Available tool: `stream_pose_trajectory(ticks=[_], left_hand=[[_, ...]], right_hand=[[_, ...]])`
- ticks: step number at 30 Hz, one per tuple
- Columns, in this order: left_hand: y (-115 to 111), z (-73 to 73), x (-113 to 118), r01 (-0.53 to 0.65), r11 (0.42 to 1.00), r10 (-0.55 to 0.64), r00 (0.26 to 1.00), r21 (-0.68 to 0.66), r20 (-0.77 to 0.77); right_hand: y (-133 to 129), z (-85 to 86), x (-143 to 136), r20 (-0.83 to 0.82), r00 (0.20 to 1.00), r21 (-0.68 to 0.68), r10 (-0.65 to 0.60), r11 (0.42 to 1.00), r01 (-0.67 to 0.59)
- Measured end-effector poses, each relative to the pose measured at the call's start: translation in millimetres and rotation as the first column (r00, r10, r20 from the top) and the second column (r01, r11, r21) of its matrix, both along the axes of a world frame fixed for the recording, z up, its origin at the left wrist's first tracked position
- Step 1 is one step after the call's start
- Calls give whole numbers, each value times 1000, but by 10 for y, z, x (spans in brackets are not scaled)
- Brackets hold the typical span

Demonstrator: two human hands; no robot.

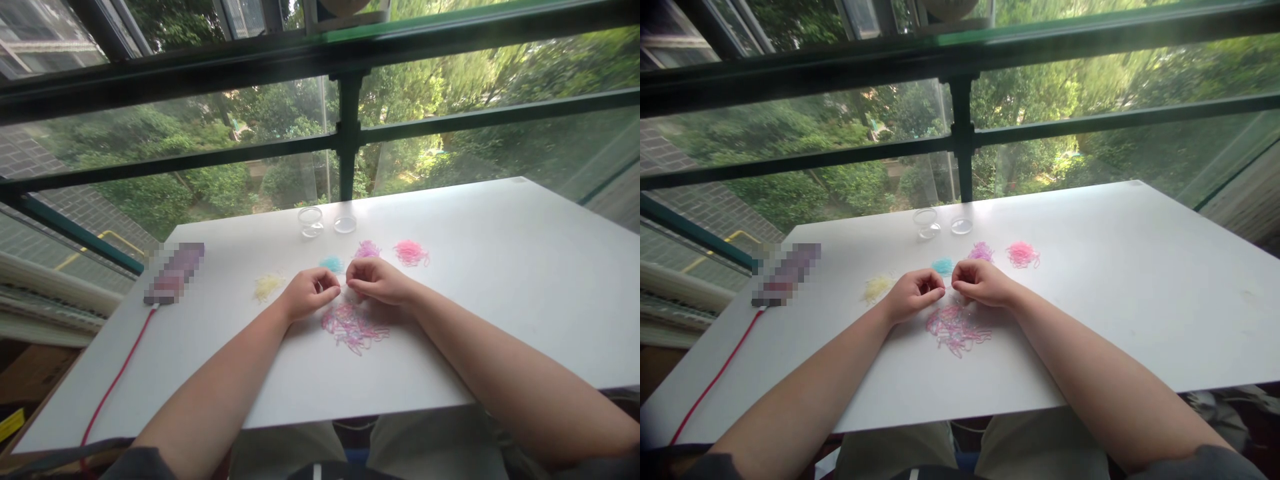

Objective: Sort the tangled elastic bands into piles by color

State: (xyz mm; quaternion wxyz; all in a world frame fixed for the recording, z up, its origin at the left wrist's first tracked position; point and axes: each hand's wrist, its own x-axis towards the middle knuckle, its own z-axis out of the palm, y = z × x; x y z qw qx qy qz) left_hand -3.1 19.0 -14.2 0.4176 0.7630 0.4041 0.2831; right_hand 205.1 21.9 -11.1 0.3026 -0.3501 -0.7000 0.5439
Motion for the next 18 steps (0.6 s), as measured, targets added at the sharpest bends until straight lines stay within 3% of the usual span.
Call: stream_pose_trajectory(ticks=[7, 18], left_hand=[[-11, 5, 6, -6, 1000, 6, 1000, 13, -6], [-20, 23, 8, 10, 1000, -10, 1000, 6, -23]], right_hand=[[-10, -4, 6, -68, 994, 20, 88, 996, -87], [-23, 3, -15, 33, 999, 28, 23, 999, -23]])
